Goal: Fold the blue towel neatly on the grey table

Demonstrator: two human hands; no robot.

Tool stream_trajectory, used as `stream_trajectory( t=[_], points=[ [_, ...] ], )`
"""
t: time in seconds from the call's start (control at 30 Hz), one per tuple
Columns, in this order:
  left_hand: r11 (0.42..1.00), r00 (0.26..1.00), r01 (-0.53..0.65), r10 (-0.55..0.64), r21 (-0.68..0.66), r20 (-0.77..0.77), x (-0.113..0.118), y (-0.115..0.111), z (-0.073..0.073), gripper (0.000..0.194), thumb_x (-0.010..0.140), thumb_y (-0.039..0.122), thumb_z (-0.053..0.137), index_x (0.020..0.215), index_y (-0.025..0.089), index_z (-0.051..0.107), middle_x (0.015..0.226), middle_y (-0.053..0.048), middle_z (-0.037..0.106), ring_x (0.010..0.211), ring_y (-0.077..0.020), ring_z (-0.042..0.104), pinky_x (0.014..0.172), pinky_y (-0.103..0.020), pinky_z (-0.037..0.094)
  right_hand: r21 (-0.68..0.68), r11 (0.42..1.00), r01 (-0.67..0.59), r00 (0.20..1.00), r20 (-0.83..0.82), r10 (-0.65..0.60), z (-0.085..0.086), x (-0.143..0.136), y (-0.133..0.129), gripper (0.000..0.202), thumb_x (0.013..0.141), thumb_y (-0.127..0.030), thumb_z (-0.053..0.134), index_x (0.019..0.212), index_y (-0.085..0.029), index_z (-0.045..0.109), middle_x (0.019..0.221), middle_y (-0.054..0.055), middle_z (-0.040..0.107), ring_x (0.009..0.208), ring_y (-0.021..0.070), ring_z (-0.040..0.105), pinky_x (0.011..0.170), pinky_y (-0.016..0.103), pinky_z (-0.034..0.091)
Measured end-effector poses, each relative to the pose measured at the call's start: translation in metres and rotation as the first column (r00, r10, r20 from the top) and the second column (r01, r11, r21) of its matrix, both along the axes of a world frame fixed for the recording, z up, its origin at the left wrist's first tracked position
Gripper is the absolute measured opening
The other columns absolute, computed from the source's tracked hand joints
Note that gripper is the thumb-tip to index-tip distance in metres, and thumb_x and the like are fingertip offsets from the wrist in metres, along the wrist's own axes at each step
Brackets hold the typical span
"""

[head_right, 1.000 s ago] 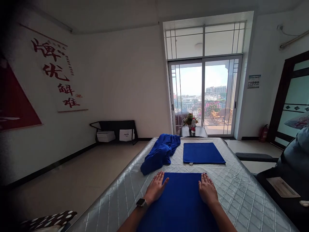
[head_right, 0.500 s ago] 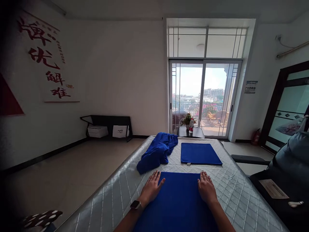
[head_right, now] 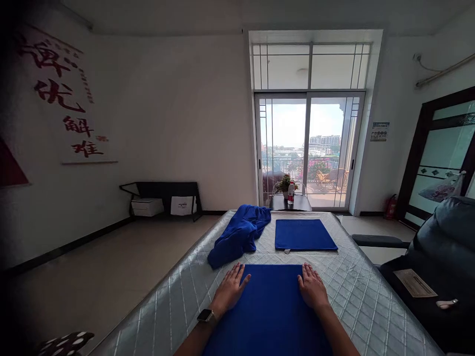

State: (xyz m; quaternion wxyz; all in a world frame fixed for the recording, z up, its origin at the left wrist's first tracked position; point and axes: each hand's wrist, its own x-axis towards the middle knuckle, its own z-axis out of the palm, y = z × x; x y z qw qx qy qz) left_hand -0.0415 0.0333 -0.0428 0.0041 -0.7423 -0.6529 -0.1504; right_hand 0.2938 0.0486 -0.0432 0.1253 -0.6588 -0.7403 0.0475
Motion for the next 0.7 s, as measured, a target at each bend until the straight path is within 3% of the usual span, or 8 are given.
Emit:
stream_trajectory(
  t=[0.23,0.43,0.53,0.7],
  points=[
    [0.999,0.998,-0.015,0.013,-0.045,-0.058,0.001,0.002,0.002,0.076,0.100,0.063,0.018,0.154,0.012,0.033,0.161,-0.014,0.031,0.150,-0.0272,0.025,0.121,-0.045,0.025,-0.003,0.999,0.034,0.999,0.016,-0.034,-0.003,-0.001,0.002,0.069,0.098,-0.043,0.022,0.155,-0.004,0.027,0.163,0.013,0.023,0.151,0.0218,0.016,0.123,0.039,0.014],
    [0.995,0.993,-0.069,0.062,-0.076,-0.100,0.012,0.006,0.018,0.076,0.100,0.062,0.017,0.153,0.011,0.037,0.159,-0.016,0.035,0.148,-0.0307,0.030,0.120,-0.049,0.025,-0.006,1.000,0.030,0.999,0.042,-0.030,-0.005,0.000,0.003,0.071,0.098,-0.045,0.021,0.155,-0.003,0.027,0.163,0.014,0.023,0.151,0.0221,0.016,0.123,0.038,0.013],
    [0.999,0.997,-0.021,0.019,-0.029,-0.076,0.047,0.005,0.028,0.077,0.100,0.061,0.014,0.151,0.008,0.040,0.159,-0.018,0.035,0.149,-0.0302,0.028,0.121,-0.047,0.024,0.004,0.999,0.035,0.998,0.048,-0.036,-0.008,0.000,0.005,0.072,0.098,-0.046,0.020,0.154,-0.002,0.026,0.163,0.014,0.022,0.151,0.0222,0.017,0.123,0.038,0.014],
    [0.960,0.958,0.281,-0.280,-0.011,0.063,0.140,0.008,0.025,0.068,0.101,0.057,0.016,0.150,0.017,0.043,0.160,-0.013,0.037,0.149,-0.0267,0.029,0.122,-0.046,0.024,0.031,0.999,0.030,0.997,0.065,-0.032,-0.019,0.003,0.012,0.072,0.097,-0.047,0.022,0.155,-0.005,0.027,0.163,0.011,0.022,0.151,0.0223,0.016,0.123,0.040,0.015]
  ],
)
